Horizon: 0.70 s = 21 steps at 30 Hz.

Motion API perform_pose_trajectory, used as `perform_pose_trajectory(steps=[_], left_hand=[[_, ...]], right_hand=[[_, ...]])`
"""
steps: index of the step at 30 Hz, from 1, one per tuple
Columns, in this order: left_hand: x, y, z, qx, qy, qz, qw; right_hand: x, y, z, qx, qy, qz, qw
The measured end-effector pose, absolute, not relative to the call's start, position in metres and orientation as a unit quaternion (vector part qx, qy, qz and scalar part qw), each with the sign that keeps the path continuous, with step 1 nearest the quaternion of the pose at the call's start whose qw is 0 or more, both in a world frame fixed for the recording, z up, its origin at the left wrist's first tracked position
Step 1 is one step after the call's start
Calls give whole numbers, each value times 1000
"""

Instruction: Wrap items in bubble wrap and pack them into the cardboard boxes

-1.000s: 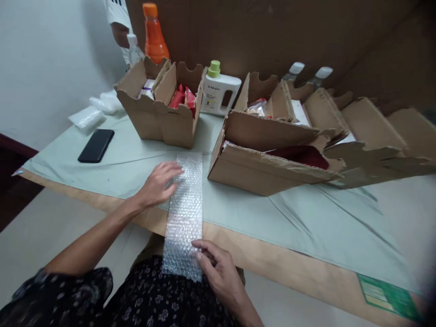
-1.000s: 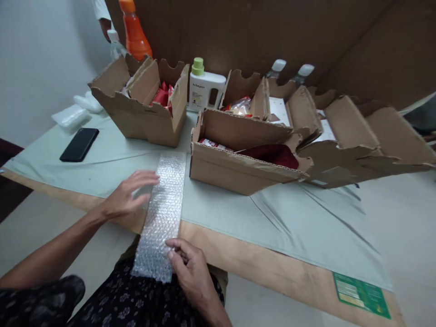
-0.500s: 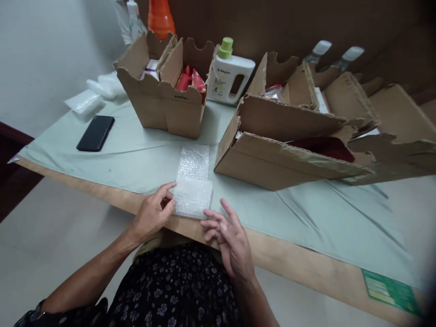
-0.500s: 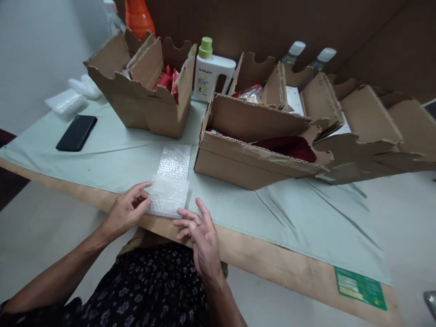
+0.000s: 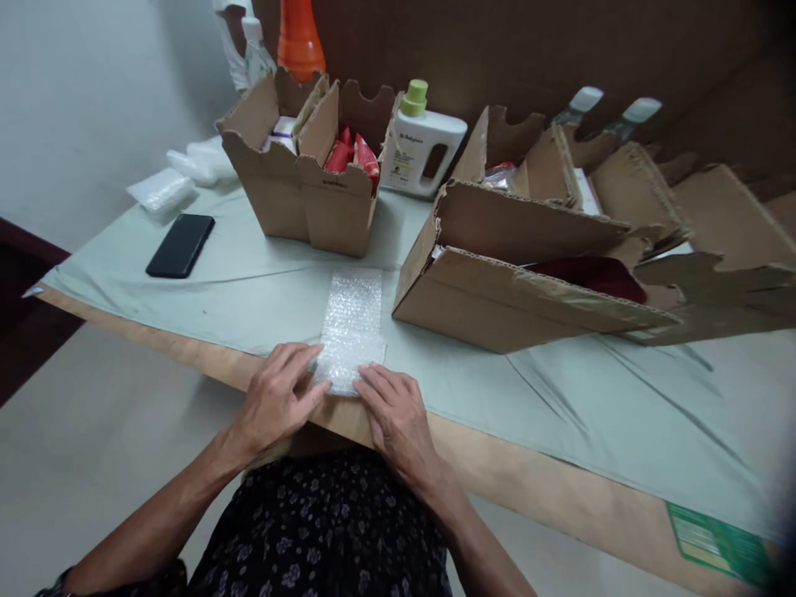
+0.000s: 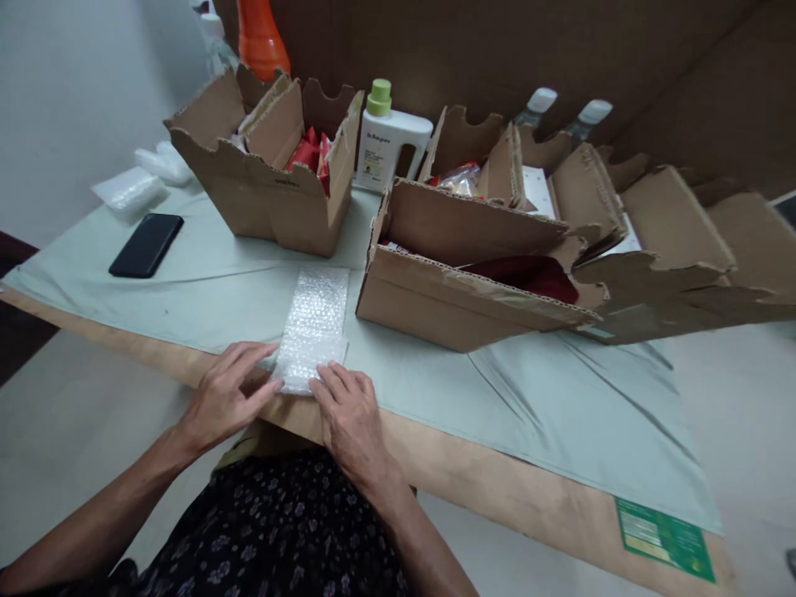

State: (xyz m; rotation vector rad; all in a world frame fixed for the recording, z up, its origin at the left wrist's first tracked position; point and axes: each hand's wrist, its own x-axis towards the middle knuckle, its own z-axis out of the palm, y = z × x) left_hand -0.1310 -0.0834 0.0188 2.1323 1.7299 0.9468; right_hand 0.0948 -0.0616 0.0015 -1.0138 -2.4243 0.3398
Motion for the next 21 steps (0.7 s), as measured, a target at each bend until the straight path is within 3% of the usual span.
perform_pose_trajectory(steps=[5, 15, 21], left_hand=[[-129, -101, 23, 801, 496, 307, 132], [-119, -108, 5, 759, 516, 374, 132], [-122, -110, 13, 710, 544, 402, 195]], right_hand=[[97, -61, 15, -344, -872, 203, 282], [101, -67, 3, -357, -873, 200, 267], [98, -63, 7, -405, -816, 296, 288]])
